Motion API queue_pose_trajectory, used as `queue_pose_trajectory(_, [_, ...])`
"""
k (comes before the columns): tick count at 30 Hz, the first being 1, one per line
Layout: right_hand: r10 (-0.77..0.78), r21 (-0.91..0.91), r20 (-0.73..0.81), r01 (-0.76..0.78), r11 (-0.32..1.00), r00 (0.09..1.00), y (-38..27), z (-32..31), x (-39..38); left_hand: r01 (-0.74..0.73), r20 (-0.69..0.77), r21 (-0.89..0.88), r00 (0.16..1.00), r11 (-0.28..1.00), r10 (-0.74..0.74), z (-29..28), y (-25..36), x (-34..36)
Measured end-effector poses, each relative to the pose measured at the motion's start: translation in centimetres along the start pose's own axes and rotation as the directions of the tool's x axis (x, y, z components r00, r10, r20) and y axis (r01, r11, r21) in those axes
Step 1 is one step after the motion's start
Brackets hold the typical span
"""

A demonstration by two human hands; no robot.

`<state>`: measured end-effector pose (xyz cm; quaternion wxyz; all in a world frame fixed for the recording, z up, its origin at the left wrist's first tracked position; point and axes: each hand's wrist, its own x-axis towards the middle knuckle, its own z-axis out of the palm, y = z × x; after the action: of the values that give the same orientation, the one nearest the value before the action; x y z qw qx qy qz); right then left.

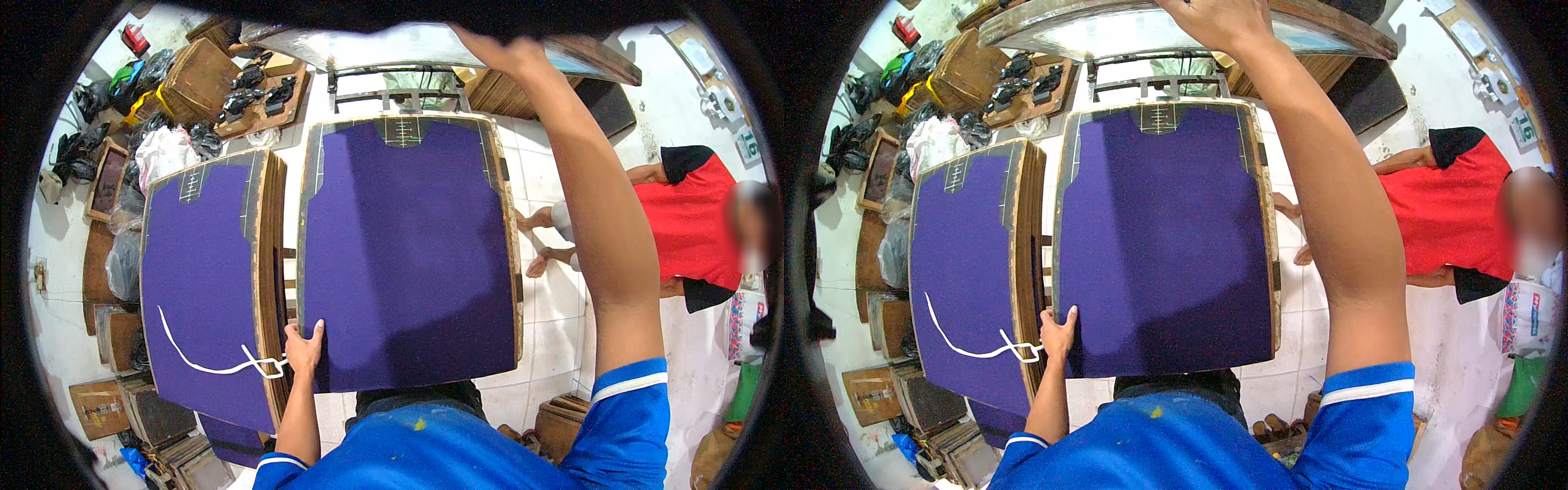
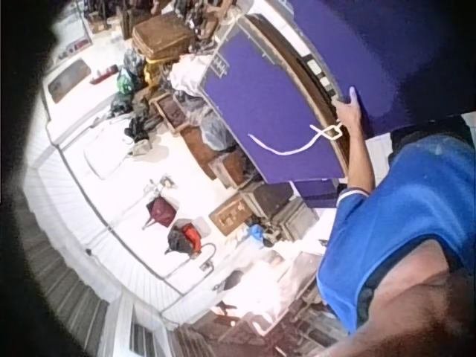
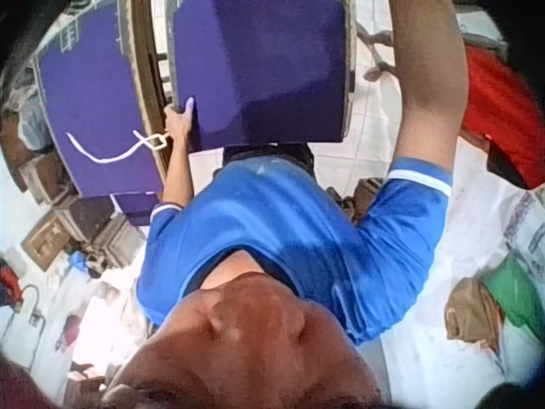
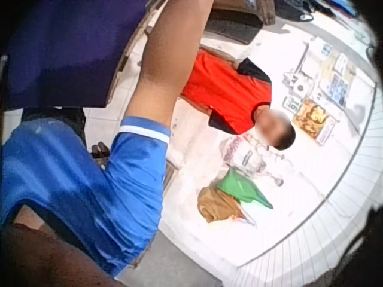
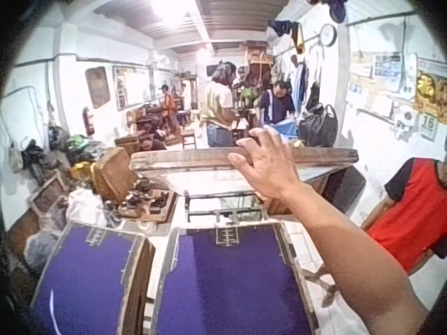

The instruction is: The person cleans a screen printing frame with a spray and cloth, then applies white ink using a squeegee to print a design onto a purple board. The printed board is handed to a coworker.

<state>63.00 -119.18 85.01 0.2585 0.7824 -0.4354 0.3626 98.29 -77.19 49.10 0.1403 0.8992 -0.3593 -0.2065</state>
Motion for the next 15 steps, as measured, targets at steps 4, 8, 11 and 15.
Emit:
queue_pose_trajectory(4, [0.002,0.019,-0.003,-0.001,1.0,1.0,0.5,0.1,0.4,-0.108,-0.052,-0.009,0.993,0.994,0.108,-0.2,0.9,-0.5])
queue_pose_trajectory(8, [-0.015,0.011,-0.019,0.015,1.0,1.0,0.7,0.2,0.7,-0.141,-0.084,-0.017,0.987,0.99,0.14,-0.6,0.6,-0.9])
queue_pose_trajectory(11, [-0.039,-0.04,-0.033,0.038,0.998,0.999,0.8,0.4,0.9,-0.146,-0.073,-0.009,0.987,0.989,0.145,-0.5,0.4,-0.8])
queue_pose_trajectory(15, [-0.029,0.02,-0.013,0.029,0.999,1.0,1.1,0.5,1.5,-0.142,-0.082,0.026,0.986,0.99,0.144,-0.1,0.2,-0.4])
